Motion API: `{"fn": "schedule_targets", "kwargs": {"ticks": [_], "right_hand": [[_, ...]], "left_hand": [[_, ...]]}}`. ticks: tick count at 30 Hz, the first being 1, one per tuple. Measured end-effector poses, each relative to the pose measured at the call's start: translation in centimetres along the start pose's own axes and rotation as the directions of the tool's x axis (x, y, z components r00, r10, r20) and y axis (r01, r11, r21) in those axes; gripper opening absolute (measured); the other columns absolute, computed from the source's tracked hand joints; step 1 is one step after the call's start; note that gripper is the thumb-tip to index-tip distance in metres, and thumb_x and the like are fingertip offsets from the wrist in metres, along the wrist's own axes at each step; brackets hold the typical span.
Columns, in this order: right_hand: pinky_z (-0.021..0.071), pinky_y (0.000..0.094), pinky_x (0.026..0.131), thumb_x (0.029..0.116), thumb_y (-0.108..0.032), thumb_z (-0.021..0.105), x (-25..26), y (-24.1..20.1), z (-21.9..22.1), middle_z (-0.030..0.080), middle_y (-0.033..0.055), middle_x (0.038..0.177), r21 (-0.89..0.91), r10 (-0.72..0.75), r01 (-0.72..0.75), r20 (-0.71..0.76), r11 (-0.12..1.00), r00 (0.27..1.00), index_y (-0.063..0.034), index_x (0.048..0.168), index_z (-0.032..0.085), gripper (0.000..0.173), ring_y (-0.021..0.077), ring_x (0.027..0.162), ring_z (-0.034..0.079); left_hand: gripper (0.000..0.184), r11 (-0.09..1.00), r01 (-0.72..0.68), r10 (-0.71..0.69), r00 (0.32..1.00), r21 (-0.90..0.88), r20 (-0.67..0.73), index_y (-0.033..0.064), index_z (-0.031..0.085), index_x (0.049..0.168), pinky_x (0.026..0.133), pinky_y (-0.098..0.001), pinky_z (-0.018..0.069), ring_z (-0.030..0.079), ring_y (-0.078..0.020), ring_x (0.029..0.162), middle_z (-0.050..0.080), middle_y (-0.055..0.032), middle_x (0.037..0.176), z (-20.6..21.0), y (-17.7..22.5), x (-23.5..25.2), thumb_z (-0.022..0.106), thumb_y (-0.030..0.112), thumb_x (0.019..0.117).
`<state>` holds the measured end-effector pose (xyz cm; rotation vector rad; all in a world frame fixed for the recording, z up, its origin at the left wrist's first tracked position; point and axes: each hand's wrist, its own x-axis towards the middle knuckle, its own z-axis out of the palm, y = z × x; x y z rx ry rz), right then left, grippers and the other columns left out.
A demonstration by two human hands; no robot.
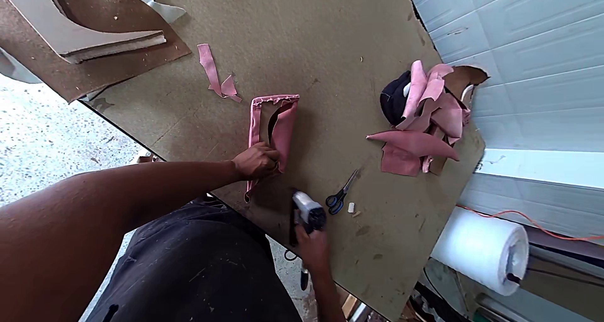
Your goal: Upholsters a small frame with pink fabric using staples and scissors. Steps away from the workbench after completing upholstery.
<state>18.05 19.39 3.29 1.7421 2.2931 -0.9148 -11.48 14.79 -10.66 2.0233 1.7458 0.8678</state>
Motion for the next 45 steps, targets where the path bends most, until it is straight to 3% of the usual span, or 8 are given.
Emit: {"fn": "schedule_targets", "kwargs": {"ticks": [4,9,17,24,29,32,38,45], "right_hand": [[0.0585,0.0583,0.081,0.0839,-0.015,0.076,0.9,11.1,-4.2,0.067,0.0211,0.110,-0.078,0.057,-0.091,-0.362,0.993,0.931,0.0023,0.133,0.055,0.056,0.0329,0.094,0.069],[0.0458,0.0612,0.106,0.0848,-0.019,0.077,4.8,19.7,-6.3,0.049,0.0317,0.142,-0.125,0.049,-0.114,-0.439,0.986,0.897,0.0019,0.147,0.049,0.072,0.0463,0.129,0.051],[0.0553,0.0596,0.084,0.0935,-0.044,0.072,13.2,15.1,-4.0,0.070,0.0133,0.102,-0.071,-0.056,0.042,-0.206,0.997,0.977,-0.0097,0.113,0.072,0.039,0.0312,0.094,0.069],[0.0518,0.0589,0.092,0.0769,-0.041,0.087,15.1,15.9,-4.9,0.067,0.0141,0.112,-0.216,-0.163,0.121,-0.190,0.969,0.968,-0.0114,0.081,0.075,0.032,0.0341,0.111,0.061],[0.0647,0.0450,0.066,0.0887,-0.025,0.073,13.6,16.9,-7.4,0.074,0.0068,0.078,0.068,-0.103,0.094,0.151,0.993,0.983,-0.0080,0.088,0.076,0.018,0.0221,0.069,0.073],[0.0637,0.0444,0.069,0.0969,-0.021,0.065,13.5,16.5,-9.6,0.074,0.0134,0.086,0.185,-0.143,0.073,0.401,0.980,0.905,-0.0018,0.099,0.077,0.022,0.0272,0.073,0.072],[0.0602,0.0371,0.085,0.0871,-0.047,0.072,13.0,9.6,-8.4,0.068,-0.0012,0.114,-0.079,-0.689,0.744,0.323,0.663,0.649,-0.0158,0.106,0.077,0.036,0.0110,0.101,0.066],[0.0605,0.0409,0.073,0.0785,-0.061,0.078,17.5,3.2,-2.8,0.059,0.0055,0.122,-0.207,-0.815,0.890,0.359,0.406,0.455,-0.0159,0.120,0.072,0.061,0.0177,0.099,0.064]], "left_hand": [[0.038,1.000,0.015,-0.015,0.999,-0.006,-0.029,0.0141,0.063,0.069,0.086,-0.0399,0.0504,0.064,-0.0165,0.093,0.067,0.0003,0.092,0.1,0.5,0.3,0.055,0.032,0.1016],[0.036,0.994,0.106,-0.106,0.994,-0.002,-0.029,0.0136,0.064,0.070,0.083,-0.0404,0.0488,0.062,-0.0171,0.089,0.064,-0.0002,0.090,-0.1,1.4,0.5,0.056,0.030,0.1006],[0.034,0.920,0.352,-0.365,0.930,-0.174,-0.051,0.0197,0.068,0.132,0.097,-0.0383,0.0575,0.065,-0.0142,0.113,0.065,-0.0016,0.127,-0.6,6.6,-1.4,0.067,0.021,0.0971],[0.006,0.881,0.431,-0.459,0.879,-0.195,-0.128,0.0188,0.073,0.097,0.087,-0.0360,0.0605,0.065,-0.0093,0.104,0.064,0.0038,0.123,-0.2,9.2,-5.0,0.068,0.016,0.0955],[0.024,0.869,0.475,-0.494,0.849,-0.138,-0.189,0.0231,0.068,0.117,0.081,-0.0399,0.0592,0.067,-0.0104,0.094,0.067,0.0055,0.111,-0.2,9.4,-6.4,0.068,0.023,0.0923],[0.033,0.861,0.498,-0.509,0.847,-0.108,-0.153,0.0327,0.068,0.130,0.084,-0.0401,0.0576,0.065,-0.0113,0.095,0.065,0.0047,0.110,-0.1,9.4,-6.4,0.068,0.034,0.0968],[0.014,0.851,0.492,-0.524,0.818,-0.183,-0.237,0.0288,0.077,0.106,0.076,-0.0340,0.0571,0.062,-0.0065,0.087,0.063,0.0073,0.097,-0.4,9.6,-6.3,0.067,0.034,0.0985],[0.016,0.889,0.451,-0.458,0.867,-0.082,-0.195,0.0307,0.079,0.105,0.082,-0.0345,0.0541,0.060,-0.0094,0.092,0.061,0.0060,0.097,-2.2,9.3,-5.2,0.065,0.038,0.0993]]}}
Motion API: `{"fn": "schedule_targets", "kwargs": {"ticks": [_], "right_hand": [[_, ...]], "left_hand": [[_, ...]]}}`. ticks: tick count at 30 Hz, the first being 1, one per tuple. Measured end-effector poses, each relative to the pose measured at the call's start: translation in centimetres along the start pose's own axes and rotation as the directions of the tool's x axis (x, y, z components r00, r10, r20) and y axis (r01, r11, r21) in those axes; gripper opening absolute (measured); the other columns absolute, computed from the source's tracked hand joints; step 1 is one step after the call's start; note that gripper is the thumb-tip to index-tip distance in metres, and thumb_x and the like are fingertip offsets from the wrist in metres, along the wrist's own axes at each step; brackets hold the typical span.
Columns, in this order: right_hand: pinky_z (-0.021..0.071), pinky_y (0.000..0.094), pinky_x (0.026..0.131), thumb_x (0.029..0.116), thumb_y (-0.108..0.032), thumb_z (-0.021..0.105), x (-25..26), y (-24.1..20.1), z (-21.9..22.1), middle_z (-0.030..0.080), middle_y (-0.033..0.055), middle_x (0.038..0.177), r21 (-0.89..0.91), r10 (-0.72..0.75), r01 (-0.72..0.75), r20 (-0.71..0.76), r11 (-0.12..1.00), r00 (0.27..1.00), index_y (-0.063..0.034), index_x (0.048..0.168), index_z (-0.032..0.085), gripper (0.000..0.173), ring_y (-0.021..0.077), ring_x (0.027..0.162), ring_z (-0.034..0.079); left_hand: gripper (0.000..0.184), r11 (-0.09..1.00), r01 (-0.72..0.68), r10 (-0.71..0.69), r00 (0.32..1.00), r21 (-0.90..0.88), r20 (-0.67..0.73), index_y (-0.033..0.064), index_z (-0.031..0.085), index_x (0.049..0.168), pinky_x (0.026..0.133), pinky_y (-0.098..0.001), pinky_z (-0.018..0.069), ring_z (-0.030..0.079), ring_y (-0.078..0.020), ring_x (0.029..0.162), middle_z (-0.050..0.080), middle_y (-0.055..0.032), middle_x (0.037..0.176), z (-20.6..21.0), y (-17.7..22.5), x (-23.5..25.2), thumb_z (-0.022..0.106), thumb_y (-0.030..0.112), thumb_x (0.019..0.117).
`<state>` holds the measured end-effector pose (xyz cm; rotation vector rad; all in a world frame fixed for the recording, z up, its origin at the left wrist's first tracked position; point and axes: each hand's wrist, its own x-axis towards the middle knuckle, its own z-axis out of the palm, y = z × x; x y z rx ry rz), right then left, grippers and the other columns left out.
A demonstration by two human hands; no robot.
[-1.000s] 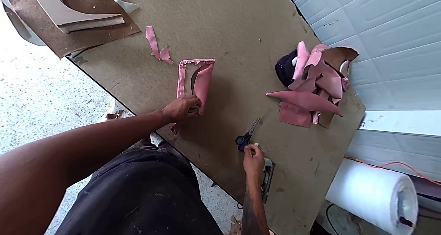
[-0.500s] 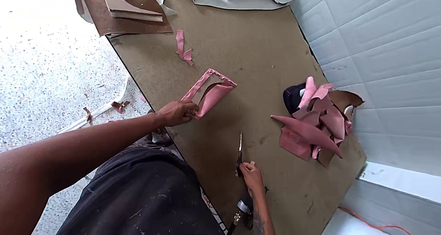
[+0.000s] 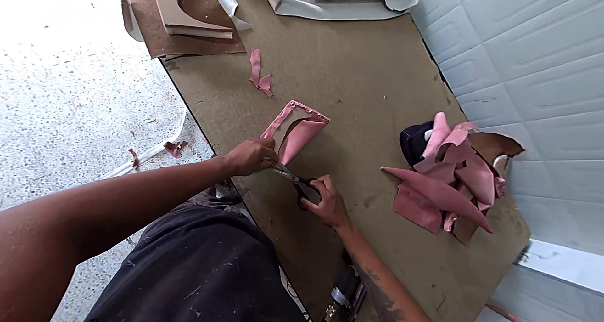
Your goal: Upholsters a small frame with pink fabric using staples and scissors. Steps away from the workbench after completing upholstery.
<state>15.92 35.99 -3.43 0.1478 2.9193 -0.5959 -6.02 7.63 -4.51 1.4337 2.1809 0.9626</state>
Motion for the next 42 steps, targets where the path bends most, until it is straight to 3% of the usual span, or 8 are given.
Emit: {"fn": "schedule_targets", "kwargs": {"ticks": [7,14,20,22,26,30,35,42], "right_hand": [[0.0566,0.0422,0.062,0.0713,-0.071,0.078,5.0,-1.6,0.7,0.057,0.0030,0.114,-0.018,-0.027,0.029,0.119,0.999,0.993,-0.0193,0.115,0.069,0.069,0.0178,0.089,0.063],[0.0595,0.0347,0.069,0.0928,-0.038,0.072,3.6,1.3,1.5,0.064,-0.0015,0.091,0.170,-0.213,0.184,0.172,0.968,0.962,-0.0162,0.096,0.073,0.022,0.0104,0.079,0.065],[0.0576,0.0393,0.067,0.0852,-0.044,0.078,0.5,0.2,1.4,0.061,0.0020,0.100,0.217,0.046,-0.074,0.133,0.973,0.990,-0.0157,0.105,0.069,0.036,0.0156,0.082,0.062],[0.0570,0.0410,0.067,0.0812,-0.050,0.078,-1.9,-1.3,1.8,0.060,0.0021,0.103,0.261,0.173,-0.204,0.137,0.944,0.975,-0.0168,0.109,0.068,0.045,0.0164,0.083,0.062],[0.0589,0.0381,0.079,0.0803,-0.055,0.076,-7.1,-5.3,5.9,0.065,0.0029,0.106,0.388,0.263,-0.238,-0.011,0.890,0.965,-0.0123,0.109,0.072,0.051,0.0148,0.096,0.064],[0.0567,0.0319,0.070,0.0768,-0.052,0.078,-10.1,-11.8,9.2,0.063,0.0018,0.098,0.520,0.361,-0.235,-0.153,0.821,0.920,-0.0114,0.103,0.074,0.049,0.0112,0.087,0.062],[0.0582,0.0353,0.068,0.0765,-0.060,0.076,-10.9,-17.2,10.6,0.064,0.0023,0.104,0.501,0.529,-0.405,-0.130,0.765,0.839,-0.0145,0.111,0.073,0.057,0.0114,0.085,0.063],[0.0597,0.0370,0.069,0.0725,-0.066,0.077,-11.2,-23.2,13.0,0.061,0.0020,0.111,0.523,0.768,-0.617,-0.121,0.588,0.629,-0.0174,0.112,0.072,0.063,0.0121,0.087,0.064]], "left_hand": [[0.018,0.982,-0.132,0.117,0.987,0.135,0.114,0.0212,0.078,0.092,0.096,-0.0416,0.0495,0.059,-0.0185,0.102,0.063,0.0001,0.101,-0.5,-0.1,2.9,0.064,0.030,0.0995],[0.018,0.993,-0.113,0.110,0.991,0.033,0.081,0.0266,0.079,0.097,0.092,-0.0394,0.0498,0.059,-0.0134,0.100,0.063,0.0045,0.099,-0.9,-0.3,5.1,0.063,0.035,0.0999],[0.009,0.976,-0.018,0.011,0.999,-0.218,-0.034,0.0118,0.073,0.098,0.087,-0.0359,0.0585,0.064,-0.0132,0.102,0.065,-0.0024,0.110,-4.2,2.1,6.2,0.069,0.018,0.0924],[0.010,0.982,0.082,-0.096,0.993,-0.167,-0.075,0.0099,0.069,0.101,0.079,-0.0404,0.0588,0.066,-0.0153,0.089,0.067,-0.0031,0.099,-7.0,1.8,4.1,0.060,0.011,0.0982],[0.023,0.918,0.326,-0.362,0.922,0.228,0.139,0.0211,0.066,0.096,0.066,-0.0535,0.0538,0.067,-0.0235,0.078,0.065,-0.0014,0.081,-9.5,0.5,-2.2,0.047,0.032,0.1028],[0.070,0.781,0.398,-0.577,0.754,0.481,0.315,0.0239,0.067,0.073,0.061,-0.0544,0.0541,0.067,-0.0235,0.069,0.064,-0.0005,0.067,-7.5,0.4,-3.7,0.049,0.091,0.0780],[0.039,0.864,0.304,-0.488,0.697,0.400,0.525,0.0220,0.070,0.073,0.063,-0.0550,0.0531,0.067,-0.0229,0.070,0.067,-0.0003,0.068,-5.4,0.7,-0.3,0.058,0.050,0.0967],[0.043,0.948,0.251,-0.304,0.548,0.194,0.779,0.0176,0.076,0.076,0.063,-0.0470,0.0524,0.063,-0.0160,0.060,0.069,0.0006,0.066,-2.6,2.1,3.3,0.052,0.041,0.1041]]}}
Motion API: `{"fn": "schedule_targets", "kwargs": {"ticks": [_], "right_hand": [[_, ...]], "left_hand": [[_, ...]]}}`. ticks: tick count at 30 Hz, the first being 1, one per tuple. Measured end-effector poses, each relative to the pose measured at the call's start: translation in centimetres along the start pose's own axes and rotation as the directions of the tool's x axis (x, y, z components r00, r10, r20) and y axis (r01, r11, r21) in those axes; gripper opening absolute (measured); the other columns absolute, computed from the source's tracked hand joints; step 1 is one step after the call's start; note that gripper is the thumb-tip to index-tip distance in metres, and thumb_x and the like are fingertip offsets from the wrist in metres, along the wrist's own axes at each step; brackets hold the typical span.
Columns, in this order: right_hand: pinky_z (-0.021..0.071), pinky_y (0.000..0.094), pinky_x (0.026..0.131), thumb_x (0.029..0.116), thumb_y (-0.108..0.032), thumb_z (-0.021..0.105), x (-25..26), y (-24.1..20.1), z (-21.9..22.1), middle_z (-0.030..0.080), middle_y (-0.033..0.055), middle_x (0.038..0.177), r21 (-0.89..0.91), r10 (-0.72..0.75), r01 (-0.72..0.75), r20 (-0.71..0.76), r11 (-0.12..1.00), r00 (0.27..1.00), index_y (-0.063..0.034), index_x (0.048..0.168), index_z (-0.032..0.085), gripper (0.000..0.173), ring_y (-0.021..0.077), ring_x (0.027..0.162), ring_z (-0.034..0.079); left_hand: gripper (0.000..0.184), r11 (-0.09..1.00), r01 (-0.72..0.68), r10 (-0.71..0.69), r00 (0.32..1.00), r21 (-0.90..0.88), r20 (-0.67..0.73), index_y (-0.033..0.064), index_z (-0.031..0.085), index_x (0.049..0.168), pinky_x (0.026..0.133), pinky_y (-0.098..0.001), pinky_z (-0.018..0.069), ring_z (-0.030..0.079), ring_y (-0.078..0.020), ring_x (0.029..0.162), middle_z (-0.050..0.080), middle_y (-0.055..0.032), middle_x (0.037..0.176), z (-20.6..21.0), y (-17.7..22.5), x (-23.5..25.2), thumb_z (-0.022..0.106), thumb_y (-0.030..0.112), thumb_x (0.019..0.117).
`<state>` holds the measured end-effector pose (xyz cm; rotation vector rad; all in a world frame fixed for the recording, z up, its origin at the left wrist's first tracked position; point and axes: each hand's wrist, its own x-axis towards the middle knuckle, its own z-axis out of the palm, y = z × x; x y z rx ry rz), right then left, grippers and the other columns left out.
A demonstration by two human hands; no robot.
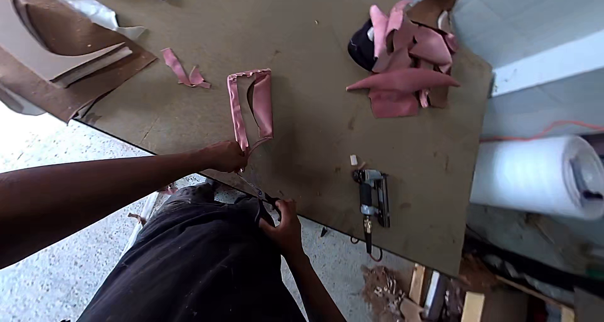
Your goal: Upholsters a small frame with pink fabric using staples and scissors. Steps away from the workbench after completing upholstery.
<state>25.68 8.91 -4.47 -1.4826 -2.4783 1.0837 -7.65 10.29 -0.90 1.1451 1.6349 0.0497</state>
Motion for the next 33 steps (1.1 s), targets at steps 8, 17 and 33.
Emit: {"fn": "schedule_targets", "kwargs": {"ticks": [8,17,33], "right_hand": [[0.0578,0.0437,0.061,0.0703,-0.067,0.078,0.3,-5.7,7.4,0.059,0.0039,0.107,-0.022,0.198,-0.215,-0.310,0.976,0.930,-0.0202,0.111,0.069,0.063,0.0184,0.084,0.064],[0.0582,0.0414,0.069,0.0828,-0.044,0.078,-1.1,-7.0,10.7,0.064,0.0002,0.089,0.166,0.236,-0.184,-0.401,0.969,0.885,-0.0155,0.092,0.071,0.031,0.0156,0.080,0.065],[0.0568,0.0409,0.061,0.0873,-0.038,0.073,-0.2,-7.6,11.2,0.064,-0.0039,0.074,0.156,0.231,-0.190,-0.312,0.969,0.921,-0.0182,0.082,0.070,0.021,0.0119,0.067,0.063]], "left_hand": [[0.042,0.954,-0.016,0.009,1.000,0.299,0.025,0.0166,0.070,0.087,0.071,-0.0606,0.0532,0.070,-0.0277,0.082,0.072,-0.0048,0.083,1.0,2.8,1.3,0.045,0.046,0.1032],[0.048,0.974,-0.094,0.099,0.995,0.207,-0.014,0.0163,0.069,0.078,0.067,-0.0596,0.0534,0.069,-0.0264,0.073,0.070,-0.0043,0.073,3.0,0.1,2.3,0.044,0.049,0.1029],[0.043,0.946,-0.090,0.108,0.993,0.311,-0.043,0.0146,0.067,0.085,0.067,-0.0594,0.0533,0.070,-0.0325,0.084,0.069,-0.0105,0.084,3.6,0.3,-1.1,0.044,0.047,0.1012]]}}
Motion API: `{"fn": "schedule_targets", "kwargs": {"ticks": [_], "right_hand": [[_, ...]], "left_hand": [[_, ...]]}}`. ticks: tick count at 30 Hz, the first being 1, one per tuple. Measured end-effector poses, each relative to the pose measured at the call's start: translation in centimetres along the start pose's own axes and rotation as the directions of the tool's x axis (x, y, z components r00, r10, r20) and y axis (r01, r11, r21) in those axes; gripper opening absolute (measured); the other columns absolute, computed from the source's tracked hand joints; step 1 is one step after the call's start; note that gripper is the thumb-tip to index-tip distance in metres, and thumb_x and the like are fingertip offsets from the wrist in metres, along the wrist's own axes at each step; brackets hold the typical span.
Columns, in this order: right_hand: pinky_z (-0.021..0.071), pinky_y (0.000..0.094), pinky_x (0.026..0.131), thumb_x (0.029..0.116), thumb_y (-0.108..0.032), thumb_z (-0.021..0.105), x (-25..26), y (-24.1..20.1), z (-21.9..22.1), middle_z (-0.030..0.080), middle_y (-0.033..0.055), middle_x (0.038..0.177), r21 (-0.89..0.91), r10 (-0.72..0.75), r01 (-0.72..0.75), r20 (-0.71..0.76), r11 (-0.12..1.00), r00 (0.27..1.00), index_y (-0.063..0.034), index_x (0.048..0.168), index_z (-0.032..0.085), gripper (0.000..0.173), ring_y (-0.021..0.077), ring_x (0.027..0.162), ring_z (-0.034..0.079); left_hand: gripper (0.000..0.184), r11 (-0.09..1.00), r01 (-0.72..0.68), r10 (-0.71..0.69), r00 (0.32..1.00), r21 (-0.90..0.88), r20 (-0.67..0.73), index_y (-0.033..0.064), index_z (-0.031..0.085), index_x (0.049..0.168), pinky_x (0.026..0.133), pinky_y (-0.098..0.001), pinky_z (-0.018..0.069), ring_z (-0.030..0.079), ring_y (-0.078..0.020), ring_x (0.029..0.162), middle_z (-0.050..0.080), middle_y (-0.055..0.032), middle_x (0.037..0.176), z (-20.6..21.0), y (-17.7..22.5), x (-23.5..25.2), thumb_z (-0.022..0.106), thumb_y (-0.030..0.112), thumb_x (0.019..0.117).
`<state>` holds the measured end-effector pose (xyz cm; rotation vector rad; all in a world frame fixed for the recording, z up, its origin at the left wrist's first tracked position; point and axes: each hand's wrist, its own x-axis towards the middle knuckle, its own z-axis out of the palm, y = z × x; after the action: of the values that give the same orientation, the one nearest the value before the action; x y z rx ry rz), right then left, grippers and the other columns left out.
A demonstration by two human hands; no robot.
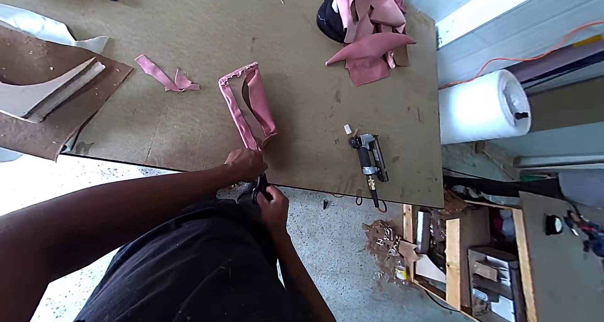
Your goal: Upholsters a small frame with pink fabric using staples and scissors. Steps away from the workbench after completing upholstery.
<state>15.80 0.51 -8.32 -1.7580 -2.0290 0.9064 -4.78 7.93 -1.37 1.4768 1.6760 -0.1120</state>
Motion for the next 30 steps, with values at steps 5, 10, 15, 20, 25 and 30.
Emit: {"fn": "schedule_targets", "kwargs": {"ticks": [5,10,15,20,25,30], "right_hand": [[0.0578,0.0470,0.069,0.0852,-0.053,0.073,1.5,-1.0,-0.1,0.065,0.0020,0.093,-0.163,0.016,-0.006,0.061,0.987,0.998,-0.0164,0.103,0.070,0.041,0.0192,0.083,0.065],[0.0583,0.0479,0.070,0.0895,-0.040,0.071,3.6,-2.0,-1.3,0.068,-0.0017,0.082,-0.141,-0.016,0.031,0.105,0.990,0.994,-0.0197,0.090,0.073,0.020,0.0169,0.079,0.068],[0.0604,0.0457,0.079,0.0875,-0.053,0.073,5.2,0.5,-5.8,0.070,-0.0016,0.092,-0.043,0.050,-0.038,0.321,0.998,0.946,-0.0188,0.101,0.075,0.037,0.0145,0.086,0.068],[0.0592,0.0381,0.087,0.0856,-0.058,0.075,8.2,3.8,-11.0,0.069,0.0042,0.107,0.123,0.063,-0.148,0.520,0.981,0.852,-0.0105,0.116,0.070,0.057,0.0136,0.096,0.067],[0.0635,0.0365,0.068,0.0914,-0.039,0.076,13.3,4.5,-14.4,0.073,0.0042,0.091,0.198,0.036,-0.138,0.445,0.971,0.895,-0.0075,0.105,0.073,0.035,0.0158,0.075,0.071],[0.0606,0.0346,0.058,0.0967,-0.031,0.071,19.2,4.8,-16.8,0.073,0.0064,0.079,0.269,-0.085,-0.071,0.525,0.960,0.847,-0.0061,0.096,0.073,0.025,0.0184,0.064,0.069]], "left_hand": [[0.040,1.000,-0.004,0.004,1.000,-0.025,0.011,0.0156,0.068,0.092,0.070,-0.0585,0.0542,0.070,-0.0314,0.087,0.070,-0.0093,0.088,-0.5,0.4,-0.5,0.045,0.046,0.1019],[0.043,0.998,-0.062,0.063,0.996,-0.019,0.056,0.0166,0.067,0.082,0.067,-0.0559,0.0535,0.069,-0.0276,0.081,0.067,-0.0061,0.079,-0.9,0.6,-1.8,0.045,0.048,0.1021],[0.044,0.982,0.154,-0.168,0.978,-0.112,-0.128,0.0141,0.075,0.091,0.073,-0.0657,0.0553,0.071,-0.0345,0.081,0.072,-0.0122,0.082,-6.2,-9.0,-4.5,0.051,0.048,0.1049],[0.029,0.881,0.468,-0.346,0.741,0.073,-0.575,0.0181,0.074,0.100,0.088,-0.0774,0.0422,0.062,-0.0500,0.107,0.071,-0.0195,0.103,-11.2,-18.3,-6.7,0.067,0.045,0.0919],[0.058,0.877,0.260,-0.471,0.637,-0.405,-0.610,0.0182,0.064,0.135,0.091,-0.0725,0.0514,0.061,-0.0440,0.119,0.059,-0.0195,0.136,-10.6,-7.1,0.4,0.069,0.056,0.0910],[0.068,0.804,0.161,-0.544,0.587,-0.572,-0.599,0.0196,0.065,0.137,0.103,-0.0647,0.0452,0.055,-0.0364,0.127,0.065,-0.0102,0.130,-5.5,4.8,11.7,0.068,0.065,0.0859]]}}
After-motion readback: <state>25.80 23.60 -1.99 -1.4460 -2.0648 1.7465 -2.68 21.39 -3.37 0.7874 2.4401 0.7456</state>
